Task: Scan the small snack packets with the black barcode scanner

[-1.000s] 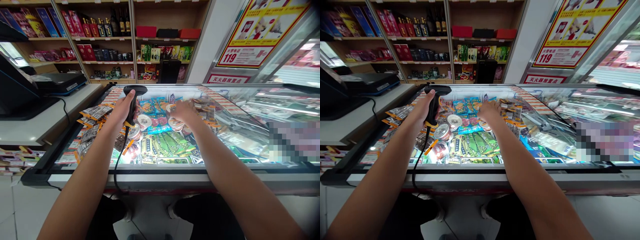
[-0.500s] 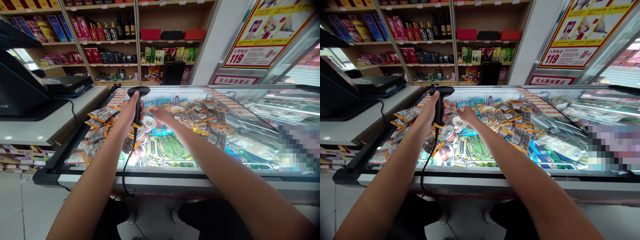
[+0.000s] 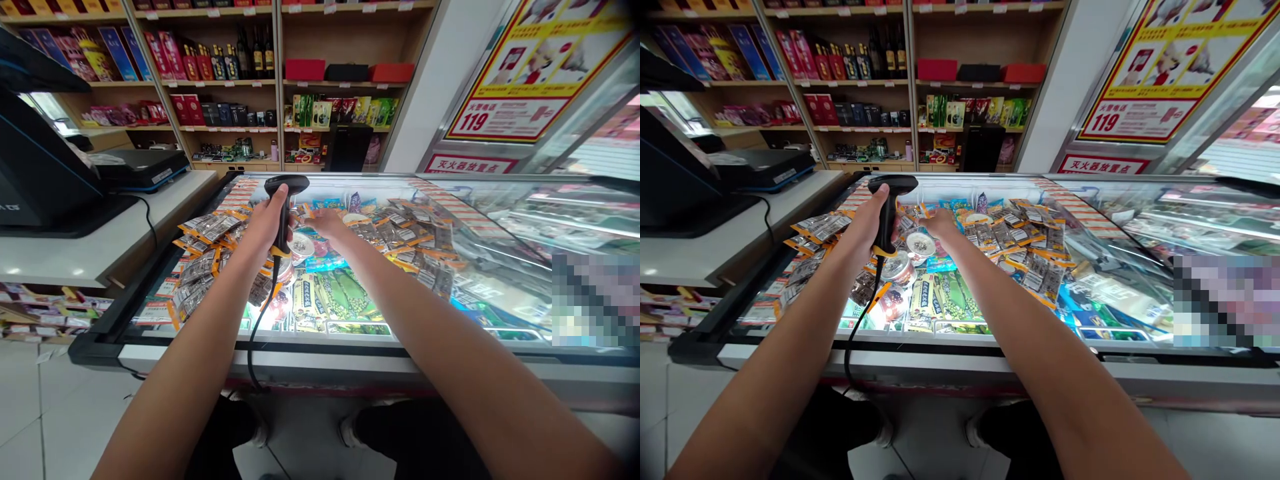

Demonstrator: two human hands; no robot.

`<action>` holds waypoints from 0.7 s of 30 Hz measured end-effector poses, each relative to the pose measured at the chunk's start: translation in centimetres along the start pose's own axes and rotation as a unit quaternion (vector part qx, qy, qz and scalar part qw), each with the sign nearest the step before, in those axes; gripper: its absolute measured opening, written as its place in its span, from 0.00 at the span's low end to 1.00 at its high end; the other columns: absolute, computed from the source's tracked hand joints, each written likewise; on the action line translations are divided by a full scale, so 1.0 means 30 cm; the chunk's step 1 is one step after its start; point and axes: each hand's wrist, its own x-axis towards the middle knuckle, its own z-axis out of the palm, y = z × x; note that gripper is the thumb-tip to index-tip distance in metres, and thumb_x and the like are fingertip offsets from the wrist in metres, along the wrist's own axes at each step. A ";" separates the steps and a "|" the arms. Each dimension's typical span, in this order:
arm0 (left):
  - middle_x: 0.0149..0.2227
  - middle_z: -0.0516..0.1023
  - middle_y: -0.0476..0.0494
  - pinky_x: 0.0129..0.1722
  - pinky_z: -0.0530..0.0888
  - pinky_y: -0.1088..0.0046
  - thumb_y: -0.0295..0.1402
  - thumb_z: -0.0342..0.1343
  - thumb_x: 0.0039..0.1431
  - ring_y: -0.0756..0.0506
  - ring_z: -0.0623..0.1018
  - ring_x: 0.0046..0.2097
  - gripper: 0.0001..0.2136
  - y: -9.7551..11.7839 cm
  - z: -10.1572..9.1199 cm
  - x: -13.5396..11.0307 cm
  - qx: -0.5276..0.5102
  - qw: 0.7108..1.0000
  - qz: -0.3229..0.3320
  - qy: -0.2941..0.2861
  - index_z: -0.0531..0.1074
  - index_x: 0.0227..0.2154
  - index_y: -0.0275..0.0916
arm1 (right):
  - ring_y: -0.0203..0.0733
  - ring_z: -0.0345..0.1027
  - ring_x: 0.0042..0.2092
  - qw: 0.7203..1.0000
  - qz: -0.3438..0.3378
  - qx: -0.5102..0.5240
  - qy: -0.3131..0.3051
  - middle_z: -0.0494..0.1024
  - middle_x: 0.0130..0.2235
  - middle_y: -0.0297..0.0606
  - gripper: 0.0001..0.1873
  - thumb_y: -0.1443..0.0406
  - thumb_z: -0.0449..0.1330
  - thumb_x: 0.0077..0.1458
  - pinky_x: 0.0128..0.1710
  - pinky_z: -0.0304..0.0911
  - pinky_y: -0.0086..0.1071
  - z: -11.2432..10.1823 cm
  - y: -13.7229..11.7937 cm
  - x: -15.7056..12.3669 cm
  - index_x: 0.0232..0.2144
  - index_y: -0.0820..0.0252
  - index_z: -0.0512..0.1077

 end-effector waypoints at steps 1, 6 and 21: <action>0.21 0.72 0.51 0.17 0.64 0.75 0.59 0.53 0.64 0.51 0.70 0.17 0.23 -0.001 0.000 0.001 0.000 1.000 -0.002 -0.001 0.66 0.32 0.41 | 0.47 0.74 0.37 0.999 0.021 0.033 0.008 0.78 0.37 0.44 0.15 0.60 0.68 0.56 0.34 0.66 0.36 -0.024 0.003 -0.008 0.43 0.62 0.75; 0.21 0.71 0.51 0.16 0.63 0.75 0.58 0.54 0.63 0.51 0.70 0.16 0.23 -0.015 0.008 0.004 0.008 1.000 -0.002 -0.029 0.65 0.31 0.42 | 0.40 0.69 0.34 0.991 -0.018 0.113 0.075 0.77 0.36 0.36 0.13 0.62 0.59 0.62 0.33 0.63 0.31 -0.170 0.037 -0.061 0.46 0.59 0.77; 0.23 0.72 0.49 0.18 0.68 0.76 0.61 0.52 0.65 0.52 0.72 0.19 0.27 -0.063 0.055 -0.063 0.119 0.949 -0.017 -0.292 0.67 0.28 0.39 | 0.34 0.56 0.26 0.952 -0.043 0.238 0.190 0.66 0.26 0.30 0.12 0.59 0.61 0.61 0.25 0.55 0.29 -0.316 0.086 -0.076 0.39 0.59 0.80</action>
